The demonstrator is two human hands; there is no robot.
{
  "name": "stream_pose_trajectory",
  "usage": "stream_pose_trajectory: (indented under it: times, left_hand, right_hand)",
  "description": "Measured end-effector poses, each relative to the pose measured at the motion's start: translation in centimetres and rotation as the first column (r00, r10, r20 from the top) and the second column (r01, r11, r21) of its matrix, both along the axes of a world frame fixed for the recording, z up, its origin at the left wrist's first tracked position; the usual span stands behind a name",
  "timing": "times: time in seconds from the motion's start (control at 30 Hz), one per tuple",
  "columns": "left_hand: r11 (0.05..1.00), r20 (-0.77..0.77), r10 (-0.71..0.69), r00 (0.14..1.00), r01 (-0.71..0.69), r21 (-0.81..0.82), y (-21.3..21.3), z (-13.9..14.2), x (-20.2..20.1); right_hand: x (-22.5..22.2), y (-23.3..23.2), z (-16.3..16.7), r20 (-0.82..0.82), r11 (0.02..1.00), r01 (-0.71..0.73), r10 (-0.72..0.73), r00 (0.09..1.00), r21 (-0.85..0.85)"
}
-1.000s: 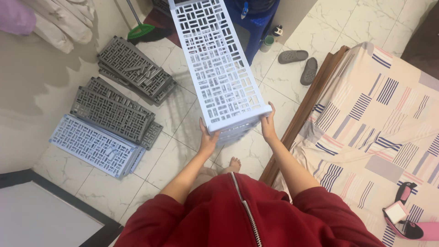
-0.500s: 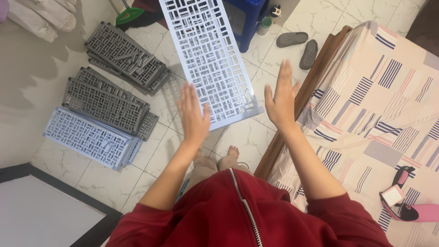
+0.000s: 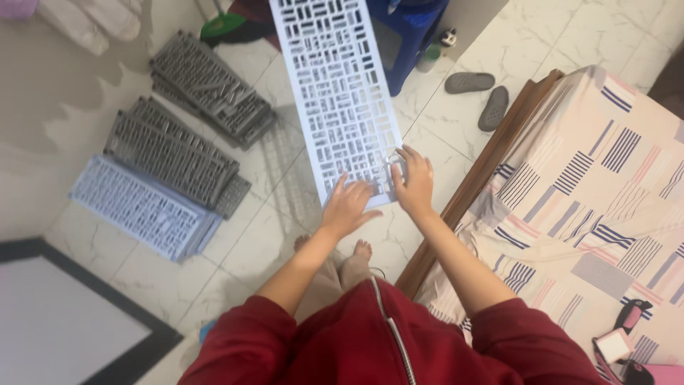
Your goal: The person sits on the floor assembling a white plastic drawer-style storage rack. They fit side rails and corner connectors onto perforated plastic panels, press panels into the frame, and stack the shelf tiers together by hand.
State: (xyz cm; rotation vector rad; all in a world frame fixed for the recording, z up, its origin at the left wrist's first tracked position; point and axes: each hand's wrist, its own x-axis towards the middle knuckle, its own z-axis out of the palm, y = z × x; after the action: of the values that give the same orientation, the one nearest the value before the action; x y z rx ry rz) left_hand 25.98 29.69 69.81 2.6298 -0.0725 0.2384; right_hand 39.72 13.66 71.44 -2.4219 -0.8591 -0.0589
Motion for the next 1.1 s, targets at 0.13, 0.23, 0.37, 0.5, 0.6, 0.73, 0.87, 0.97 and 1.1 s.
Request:
stream_pose_trajectory:
  times: [0.13,0.23,0.37,0.5,0.6,0.73,0.87,0.97,1.1]
  left_hand:
    - [0.992,0.146,0.062,0.987,-0.044,-0.12,0.8,0.1,-2.6]
    - [0.977,0.132,0.198,0.971,-0.185,-0.103,3.0,0.7,-7.2]
    - [0.923,0.016,0.385,0.923,-0.385,0.02,9.7,1.1,-14.7]
    - [0.833,-0.134,0.554,0.822,-0.549,0.073,16.9,1.9,-23.2]
    - [0.679,-0.29,0.729,0.62,-0.708,0.194,20.7,2.0,-28.4]
    - [0.426,-0.083,0.894,0.44,-0.894,-0.141,22.4,0.7,-32.7]
    - [0.023,-0.191,0.976,0.102,-0.927,-0.374,19.4,-0.4,-33.5]
    - [-0.189,-0.389,0.92,-0.053,-0.928,-0.32,17.0,-0.5,-33.1]
    - [-0.337,-0.475,0.866,-0.155,-0.883,-0.327,15.7,-1.2,-32.2]
  right_hand:
    - [-0.7,-2.4,2.3,0.012,0.929,-0.358,0.358,0.933,0.092]
    - [-3.7,-1.8,4.0,-0.064,0.866,-0.5,0.498,0.865,-0.024]
    - [-9.8,3.0,4.8,-0.347,0.703,-0.683,0.703,0.621,0.199]
    - [-11.0,9.3,3.3,-0.55,0.605,-0.739,0.741,0.386,0.296]
    - [-8.1,13.7,0.5,-0.626,0.788,-0.587,0.556,0.547,0.186]
    - [3.9,20.4,-2.4,0.114,0.843,-0.434,0.42,0.9,0.317]
    - [13.2,26.0,-2.8,0.22,0.981,-0.18,0.161,0.962,0.071]
    - [16.2,29.1,-2.8,0.047,0.89,-0.442,0.449,0.892,-0.112]
    - [17.1,31.5,-2.6,-0.619,0.873,-0.47,0.444,0.648,0.134]
